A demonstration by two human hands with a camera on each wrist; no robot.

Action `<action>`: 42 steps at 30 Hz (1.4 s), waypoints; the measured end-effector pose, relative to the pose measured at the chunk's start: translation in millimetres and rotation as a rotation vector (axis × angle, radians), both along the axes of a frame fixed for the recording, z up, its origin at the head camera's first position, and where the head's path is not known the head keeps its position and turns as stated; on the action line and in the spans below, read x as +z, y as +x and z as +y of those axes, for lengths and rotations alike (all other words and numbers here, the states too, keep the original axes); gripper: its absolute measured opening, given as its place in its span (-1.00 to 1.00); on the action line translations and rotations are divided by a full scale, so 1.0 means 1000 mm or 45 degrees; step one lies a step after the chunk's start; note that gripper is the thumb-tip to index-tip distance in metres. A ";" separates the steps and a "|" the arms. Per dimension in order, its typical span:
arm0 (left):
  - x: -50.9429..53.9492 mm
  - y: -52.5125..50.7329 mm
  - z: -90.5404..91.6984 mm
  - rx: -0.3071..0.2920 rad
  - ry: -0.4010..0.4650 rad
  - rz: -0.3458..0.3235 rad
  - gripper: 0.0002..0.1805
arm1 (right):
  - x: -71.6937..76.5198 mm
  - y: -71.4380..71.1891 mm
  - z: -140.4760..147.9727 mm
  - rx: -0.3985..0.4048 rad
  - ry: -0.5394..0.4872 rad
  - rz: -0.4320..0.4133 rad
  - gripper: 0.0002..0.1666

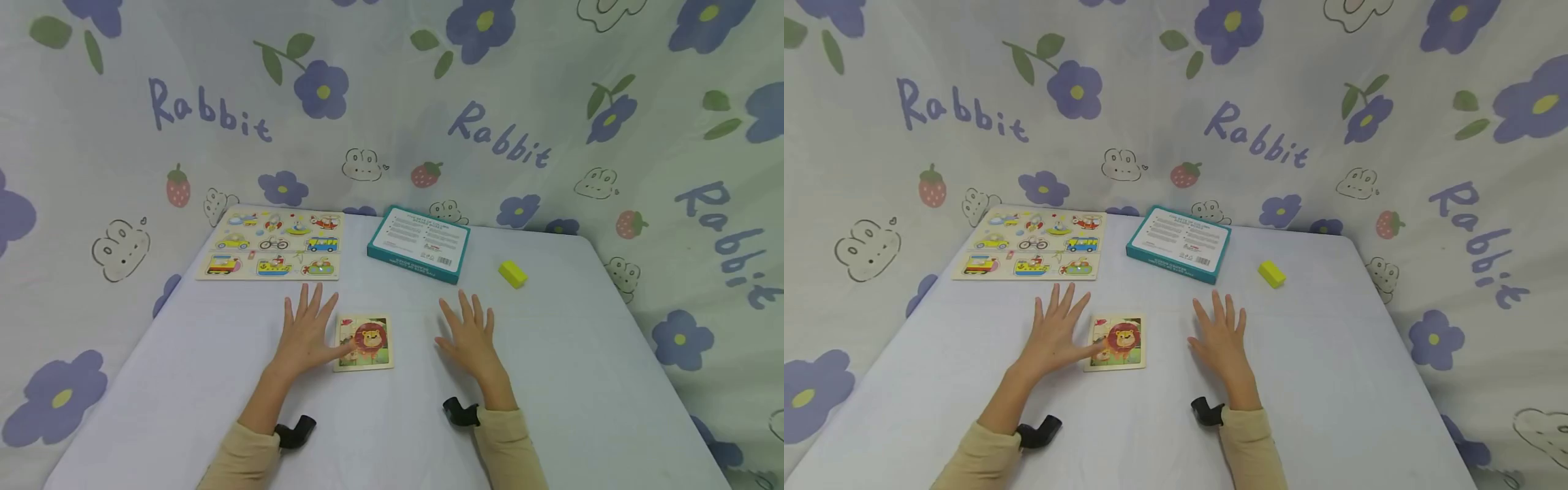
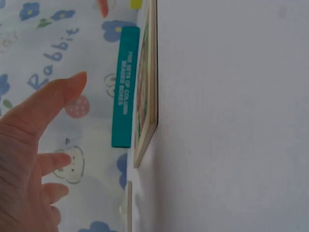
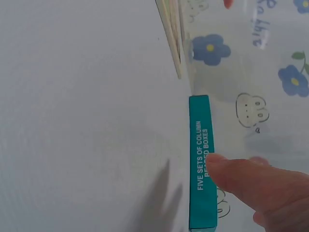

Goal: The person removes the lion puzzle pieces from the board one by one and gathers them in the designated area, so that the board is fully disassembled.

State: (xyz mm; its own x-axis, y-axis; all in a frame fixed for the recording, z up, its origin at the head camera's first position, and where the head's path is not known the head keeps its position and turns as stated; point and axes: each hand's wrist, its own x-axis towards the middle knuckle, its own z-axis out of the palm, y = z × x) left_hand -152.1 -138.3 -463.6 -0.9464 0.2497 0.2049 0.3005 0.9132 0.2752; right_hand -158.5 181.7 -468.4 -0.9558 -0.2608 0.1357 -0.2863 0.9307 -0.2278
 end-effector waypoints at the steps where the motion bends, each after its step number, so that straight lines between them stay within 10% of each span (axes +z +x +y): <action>1: 0.000 0.000 0.001 -0.018 0.020 -0.008 0.10 | 0.000 0.000 -0.001 0.005 0.002 -0.003 -0.14; 14: -0.002 -0.004 0.012 -0.212 0.267 -0.084 -0.05 | -0.002 -0.003 -0.023 0.129 -0.010 0.009 -0.19; 33: -0.022 -0.018 0.012 -0.222 0.427 -0.379 -0.11 | -0.010 -0.006 -0.055 0.296 -0.127 -0.091 -0.37; 42: -0.035 -0.017 0.007 -0.208 0.390 -0.314 -0.19 | -0.018 -0.010 -0.073 0.421 -0.040 -0.058 -0.39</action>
State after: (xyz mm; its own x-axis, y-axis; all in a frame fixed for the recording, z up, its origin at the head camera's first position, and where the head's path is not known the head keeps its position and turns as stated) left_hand -169.6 -131.6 -498.5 -0.9295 0.3630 0.0650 0.3253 0.7242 0.6080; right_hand -168.5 108.7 -485.9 -0.8255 -0.5540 0.1077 -0.5603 0.7816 -0.2741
